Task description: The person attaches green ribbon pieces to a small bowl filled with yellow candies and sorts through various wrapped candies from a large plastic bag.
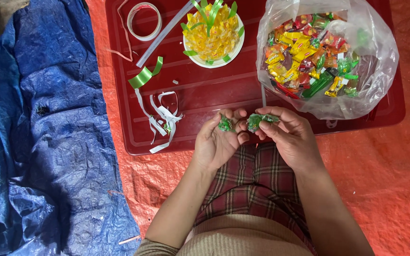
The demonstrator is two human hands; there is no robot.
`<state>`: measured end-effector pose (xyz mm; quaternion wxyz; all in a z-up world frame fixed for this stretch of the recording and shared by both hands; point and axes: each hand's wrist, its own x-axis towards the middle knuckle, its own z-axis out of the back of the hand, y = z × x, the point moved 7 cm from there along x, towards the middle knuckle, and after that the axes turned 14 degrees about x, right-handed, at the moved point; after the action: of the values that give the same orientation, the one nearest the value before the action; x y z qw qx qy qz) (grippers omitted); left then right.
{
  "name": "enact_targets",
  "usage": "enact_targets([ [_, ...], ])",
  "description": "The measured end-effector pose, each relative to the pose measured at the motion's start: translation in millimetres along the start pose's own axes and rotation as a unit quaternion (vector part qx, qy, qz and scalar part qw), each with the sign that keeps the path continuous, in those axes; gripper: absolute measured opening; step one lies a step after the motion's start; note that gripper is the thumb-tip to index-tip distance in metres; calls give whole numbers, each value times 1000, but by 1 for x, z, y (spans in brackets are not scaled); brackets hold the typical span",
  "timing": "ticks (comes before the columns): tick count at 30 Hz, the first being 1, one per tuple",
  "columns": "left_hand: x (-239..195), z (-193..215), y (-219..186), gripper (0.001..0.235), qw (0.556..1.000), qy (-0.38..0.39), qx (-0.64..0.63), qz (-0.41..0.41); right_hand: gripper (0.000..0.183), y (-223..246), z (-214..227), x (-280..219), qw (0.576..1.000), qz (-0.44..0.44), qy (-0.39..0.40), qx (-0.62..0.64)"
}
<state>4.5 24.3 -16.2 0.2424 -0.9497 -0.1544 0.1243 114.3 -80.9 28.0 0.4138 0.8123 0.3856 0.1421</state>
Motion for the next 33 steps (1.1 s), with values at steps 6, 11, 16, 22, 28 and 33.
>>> enact_targets([
  [6, 1, -10, 3, 26, 999, -20, 9, 47, 37, 1, -7, -1, 999, 8, 10, -47],
  [11, -2, 2, 7, 34, 996, -56, 36, 65, 39, 9, -19, -5, 996, 13, 18, -87],
  [16, -4, 4, 8, 40, 992, -75, 76, 72, 30, 8, -22, -7, 992, 26, 19, -124],
  [22, -5, 3, 4, 49, 985, -92, 121, 77, 25, 8, -28, -10, 981, 46, 30, -187],
  [28, -5, -14, -12, 44, 990, -60, 130, 16, 26, 12, -21, -11, 986, 43, 12, -163],
  [33, -5, 4, 5, 30, 987, -93, 127, 17, 23, 19, -29, -13, 975, 79, 20, -205],
])
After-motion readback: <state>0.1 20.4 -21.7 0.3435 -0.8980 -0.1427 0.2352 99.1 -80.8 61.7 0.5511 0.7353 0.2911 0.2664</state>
